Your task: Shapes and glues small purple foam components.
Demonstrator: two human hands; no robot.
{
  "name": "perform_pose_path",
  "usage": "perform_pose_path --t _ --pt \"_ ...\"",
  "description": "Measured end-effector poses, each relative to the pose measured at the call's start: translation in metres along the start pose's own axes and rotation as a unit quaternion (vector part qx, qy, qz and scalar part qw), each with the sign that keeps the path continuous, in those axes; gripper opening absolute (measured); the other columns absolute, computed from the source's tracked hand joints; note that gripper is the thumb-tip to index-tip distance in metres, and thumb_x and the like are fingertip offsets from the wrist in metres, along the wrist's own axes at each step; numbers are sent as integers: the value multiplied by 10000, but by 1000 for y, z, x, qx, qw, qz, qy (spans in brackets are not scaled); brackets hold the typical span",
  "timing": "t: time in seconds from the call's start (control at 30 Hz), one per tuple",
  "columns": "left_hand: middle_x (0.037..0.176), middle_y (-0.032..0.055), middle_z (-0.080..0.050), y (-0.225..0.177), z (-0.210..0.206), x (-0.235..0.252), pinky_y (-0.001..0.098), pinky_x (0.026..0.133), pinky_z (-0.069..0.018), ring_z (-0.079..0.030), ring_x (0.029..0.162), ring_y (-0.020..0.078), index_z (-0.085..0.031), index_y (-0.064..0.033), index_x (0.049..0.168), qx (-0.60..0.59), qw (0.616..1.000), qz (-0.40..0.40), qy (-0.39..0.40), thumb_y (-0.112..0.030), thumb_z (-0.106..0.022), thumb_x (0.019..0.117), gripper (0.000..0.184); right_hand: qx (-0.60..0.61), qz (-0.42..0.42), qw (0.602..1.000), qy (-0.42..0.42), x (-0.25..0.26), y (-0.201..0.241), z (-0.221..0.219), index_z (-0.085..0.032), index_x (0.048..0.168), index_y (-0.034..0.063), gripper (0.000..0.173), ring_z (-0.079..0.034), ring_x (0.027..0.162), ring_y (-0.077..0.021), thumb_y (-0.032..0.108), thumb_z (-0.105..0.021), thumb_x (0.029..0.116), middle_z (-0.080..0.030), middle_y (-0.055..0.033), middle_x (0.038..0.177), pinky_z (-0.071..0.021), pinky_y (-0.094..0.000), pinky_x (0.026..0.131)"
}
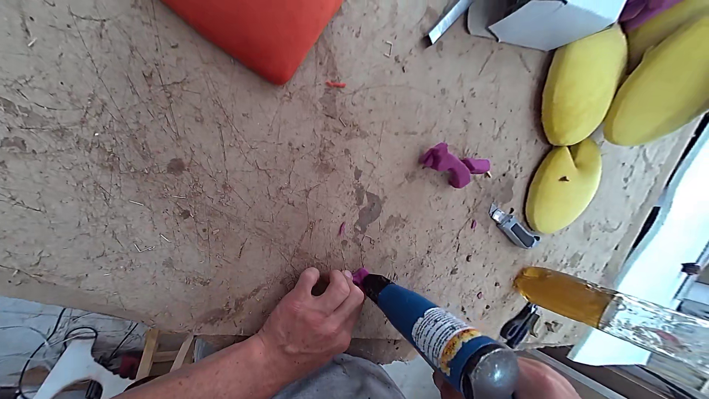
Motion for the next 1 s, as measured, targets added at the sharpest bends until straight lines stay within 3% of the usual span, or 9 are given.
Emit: perform_pose_path --t 0.13,0.33,0.57,0.67,0.77,0.83,0.9,1.0 --pt "1133 17 -726 -1 0 0 397 855 -441 -634 1047 196 -733 -116 1185 1 1000 2 4 -23 -463 1020 330 -11 9 1000 -15 -1 6 -2 -733 1099 1 327 -722 740 -267 243 -688 884 -749 -162 854 -562 -468 641" --pt "1107 18 -719 -1 2 1 395 848 -438 -630 1022 197 -739 -107 1140 -1 1000 8 -4 -35 -461 1021 311 -31 -3 999 18 3 14 0 -714 1150 -14 373 -726 747 -324 219 -691 859 -749 -183 882 -553 -528 626" --pt "1140 14 -723 1 2 0 400 845 -434 -633 1028 189 -742 -113 1118 -12 1000 8 -6 -43 -468 1018 300 -43 -18 998 36 4 17 1 -715 1126 -8 372 -715 711 -360 213 -702 827 -736 -190 833 -532 -563 593" --pt "1151 11 -728 2 2 -2 399 860 -449 -640 1047 187 -749 -109 1093 -19 1000 6 -10 -44 -477 1014 290 -53 -19 998 36 5 20 0 -710 1062 -1 331 -704 681 -374 220 -707 816 -720 -181 785 -511 -574 564" --pt "1147 14 -729 2 2 -1 399 872 -445 -638 1053 189 -742 -125 1159 -29 999 6 -14 -46 -482 1016 307 -45 -7 999 -28 -5 11 2 -724 1039 2 331 -702 661 -310 250 -713 819 -726 -156 779 -523 -512 553" --pt "1156 18 -731 2 0 -3 399 872 -433 -631 1066 190 -705 -157 1295 -26 1000 9 1 -46 -491 1022 364 9 -35 996 -81 -21 -15 -1 -701 1072 -19 357 -728 764 -263 280 -720 877 -741 -161 860 -583 -486 662" --pt "1197 24 -727 2 -1 -5 409 885 -431 -630 1095 193 -677 -174 1346 -21 1000 9 10 -57 -499 1029 381 63 -82 985 -137 -38 -49 -2 -667 1066 -47 375 -728 845 -234 292 -713 910 -730 -167 905 -605 -479 752" --pt "1211 46 -718 4 0 -4 421 885 -443 -637 1072 207 -678 -191 1344 -26 1000 1 5 -80 -526 1017 377 12 -149 962 -228 -40 -80 -1 -653 1087 -50 409 -696 760 -259 316 -683 909 -705 -164 864 -559 -505 668"
Point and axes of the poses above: each hand's wrist, its own x-axis towards the middle knuckle, its own z-axis out of the back of the hand, y = z × x, the point moved 7 cm from there along x, towards the middle knuckle
